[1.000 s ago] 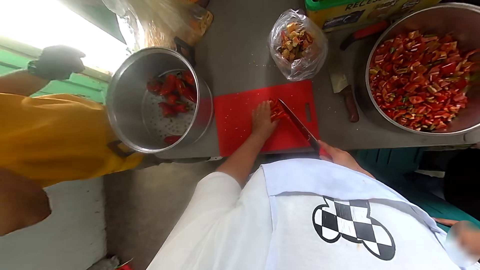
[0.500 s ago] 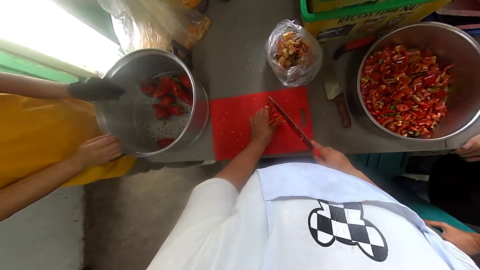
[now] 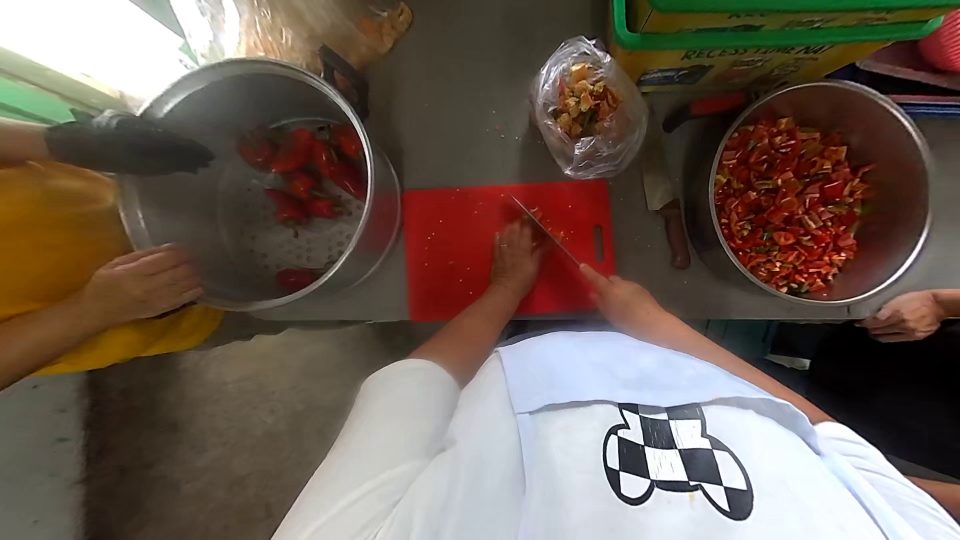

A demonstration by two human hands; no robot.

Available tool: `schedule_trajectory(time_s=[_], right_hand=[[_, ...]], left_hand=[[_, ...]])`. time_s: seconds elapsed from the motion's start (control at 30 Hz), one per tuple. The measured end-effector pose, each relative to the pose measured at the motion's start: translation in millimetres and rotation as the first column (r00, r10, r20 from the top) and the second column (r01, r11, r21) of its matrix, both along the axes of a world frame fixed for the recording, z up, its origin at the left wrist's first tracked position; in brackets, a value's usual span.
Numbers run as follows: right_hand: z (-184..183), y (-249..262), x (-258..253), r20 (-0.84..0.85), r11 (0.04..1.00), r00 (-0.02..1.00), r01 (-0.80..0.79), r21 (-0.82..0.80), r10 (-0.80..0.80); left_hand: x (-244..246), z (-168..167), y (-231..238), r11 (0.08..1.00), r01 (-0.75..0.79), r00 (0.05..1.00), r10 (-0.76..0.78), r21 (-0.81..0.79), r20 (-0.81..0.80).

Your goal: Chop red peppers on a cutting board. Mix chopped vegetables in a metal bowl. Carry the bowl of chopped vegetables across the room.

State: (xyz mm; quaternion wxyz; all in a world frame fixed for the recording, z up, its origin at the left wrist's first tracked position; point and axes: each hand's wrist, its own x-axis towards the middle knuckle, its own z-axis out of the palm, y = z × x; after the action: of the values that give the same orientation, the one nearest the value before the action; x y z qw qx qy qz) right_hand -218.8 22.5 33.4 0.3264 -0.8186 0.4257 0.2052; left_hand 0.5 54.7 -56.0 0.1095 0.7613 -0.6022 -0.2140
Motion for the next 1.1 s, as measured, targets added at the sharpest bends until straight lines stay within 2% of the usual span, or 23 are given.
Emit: schedule_trajectory(time_s=[0.1,0.2,0.33,0.47,0.53,0.67,0.83,0.93,1.03,1.1], right_hand=[[-4,-8,0,0.072,0.996,0.995,0.07,0.062,-0.075],[-6,-9,-29,0.183,0.978,0.968,0.143,0.154,-0.17],[0,9,-52,0.105,0.993,0.988,0.106,0.05,-0.11],[3,24,-52,0.135,0.996,0.987,0.092,-0.017,-0.088],[1,27,-49,0.117,0.998,0.991,0.064,-0.012,-0.062],[6,28,-37,-0.021,0.998,0.999,0.035,0.055,-0.034],[-4,11,-11,0.047,0.999,0.999,0.012,0.035,-0.014],[-12,0,4,0.089,0.989,0.99,0.099,0.11,-0.109],[-20,-8,-17,0.178,0.942,0.946,0.224,0.251,-0.272],[-12,-7,-35,0.202,0.95,0.948,0.194,0.246,-0.246]], left_hand=[[1,0,2,1.0,-0.003,1.0,0.003,-0.023,0.016],[3,-2,2,0.998,-0.016,1.0,0.016,-0.058,-0.003],[7,-2,6,0.993,-0.04,0.993,0.027,-0.111,-0.114],[16,3,14,0.971,-0.067,0.972,0.012,-0.229,-0.233],[20,-1,17,0.954,-0.036,0.973,-0.034,-0.297,-0.229],[22,-6,17,0.958,0.017,0.981,-0.071,-0.285,-0.181],[20,-12,17,0.968,0.027,0.988,-0.064,-0.25,-0.138],[21,-10,18,0.971,0.027,0.989,-0.061,-0.239,-0.136],[21,-10,18,0.97,0.025,0.987,-0.062,-0.24,-0.147],[22,-10,19,0.964,0.003,0.982,-0.053,-0.266,-0.183]])
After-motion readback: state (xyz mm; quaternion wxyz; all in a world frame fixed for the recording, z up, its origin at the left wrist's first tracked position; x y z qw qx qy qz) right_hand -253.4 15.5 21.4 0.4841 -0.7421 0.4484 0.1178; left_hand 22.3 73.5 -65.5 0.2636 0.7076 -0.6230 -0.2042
